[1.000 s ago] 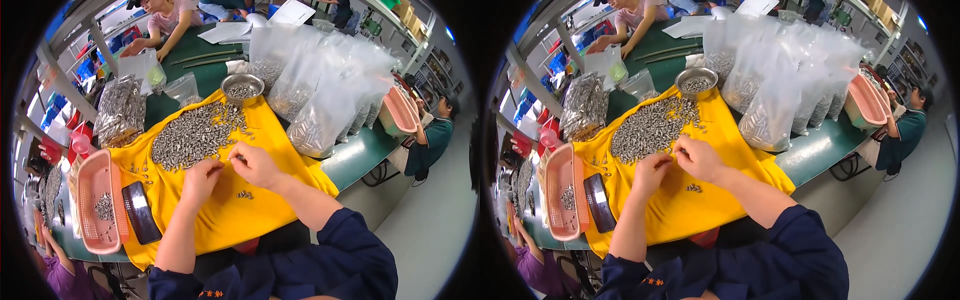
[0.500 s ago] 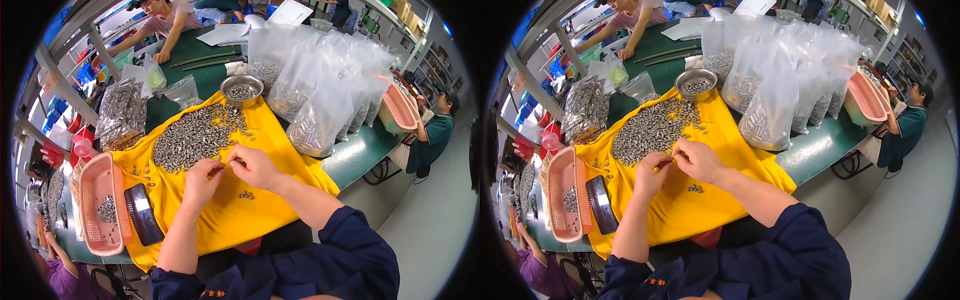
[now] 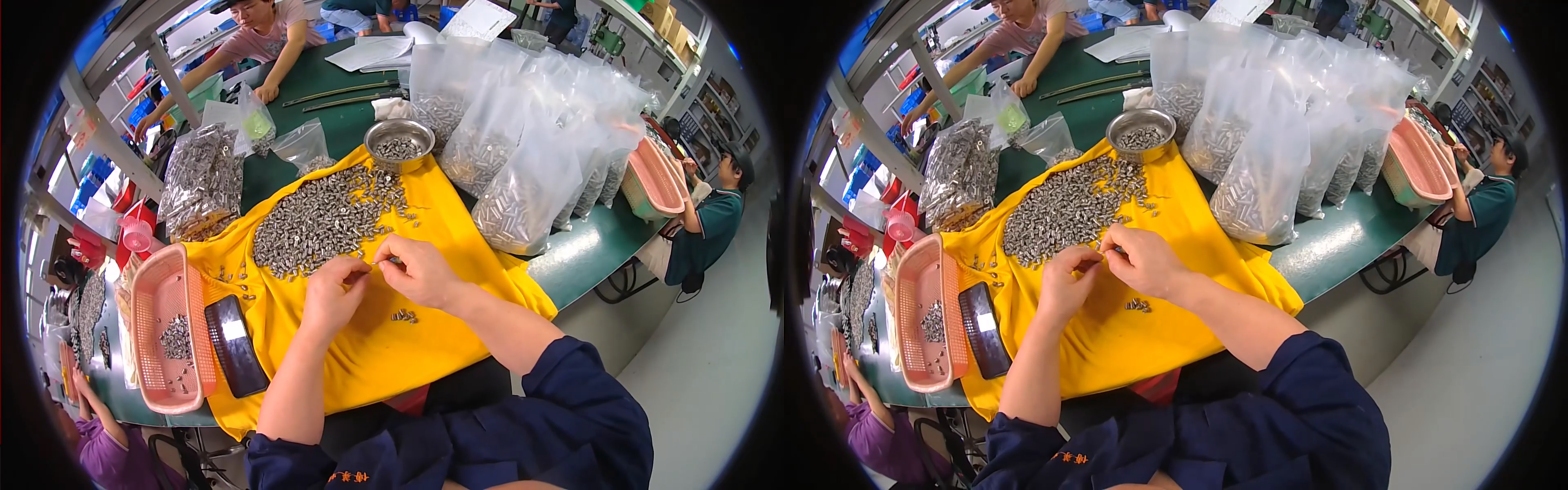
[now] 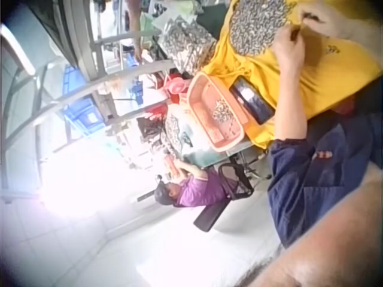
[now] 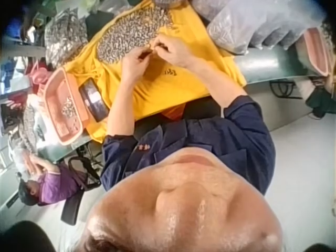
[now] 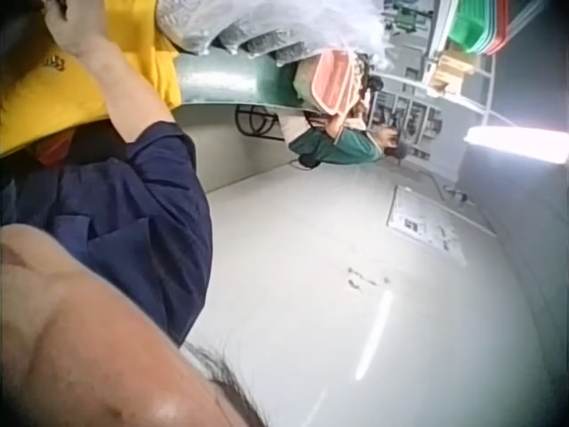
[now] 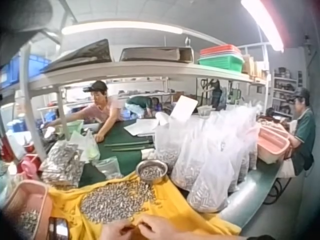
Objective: Sorting and inspecting small metal hardware components on a workbench in a manufacturing setting.
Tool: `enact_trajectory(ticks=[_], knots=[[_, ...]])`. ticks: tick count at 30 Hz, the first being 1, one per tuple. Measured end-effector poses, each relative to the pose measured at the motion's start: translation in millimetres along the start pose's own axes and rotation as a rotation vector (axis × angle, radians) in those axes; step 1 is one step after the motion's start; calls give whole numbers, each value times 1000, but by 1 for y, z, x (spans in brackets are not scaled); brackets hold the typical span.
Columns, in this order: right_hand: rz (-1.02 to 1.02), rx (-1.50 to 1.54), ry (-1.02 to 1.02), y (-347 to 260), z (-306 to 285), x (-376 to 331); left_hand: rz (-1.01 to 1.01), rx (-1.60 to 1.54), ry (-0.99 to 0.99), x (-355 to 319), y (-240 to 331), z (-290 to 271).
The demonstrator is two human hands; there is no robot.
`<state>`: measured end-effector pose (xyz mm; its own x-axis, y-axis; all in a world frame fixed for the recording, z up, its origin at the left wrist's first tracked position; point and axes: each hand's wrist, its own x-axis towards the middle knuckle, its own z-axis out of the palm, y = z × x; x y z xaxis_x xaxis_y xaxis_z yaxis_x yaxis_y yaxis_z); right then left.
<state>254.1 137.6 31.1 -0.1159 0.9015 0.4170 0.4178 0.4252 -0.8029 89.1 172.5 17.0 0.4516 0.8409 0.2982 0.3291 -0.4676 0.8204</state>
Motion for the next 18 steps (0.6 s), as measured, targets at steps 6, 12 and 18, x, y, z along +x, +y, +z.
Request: enact_trajectory(ticks=[6,12,18], knots=[[1,16,4,0,1,-4,-20,-26,2,-5,-1,0],[-27,30,18,10,1,-2,-347,-440,-21,2,-9,-3],[144,250,-32,0,-3,4,-380,-871,-37,6,-8,-4]])
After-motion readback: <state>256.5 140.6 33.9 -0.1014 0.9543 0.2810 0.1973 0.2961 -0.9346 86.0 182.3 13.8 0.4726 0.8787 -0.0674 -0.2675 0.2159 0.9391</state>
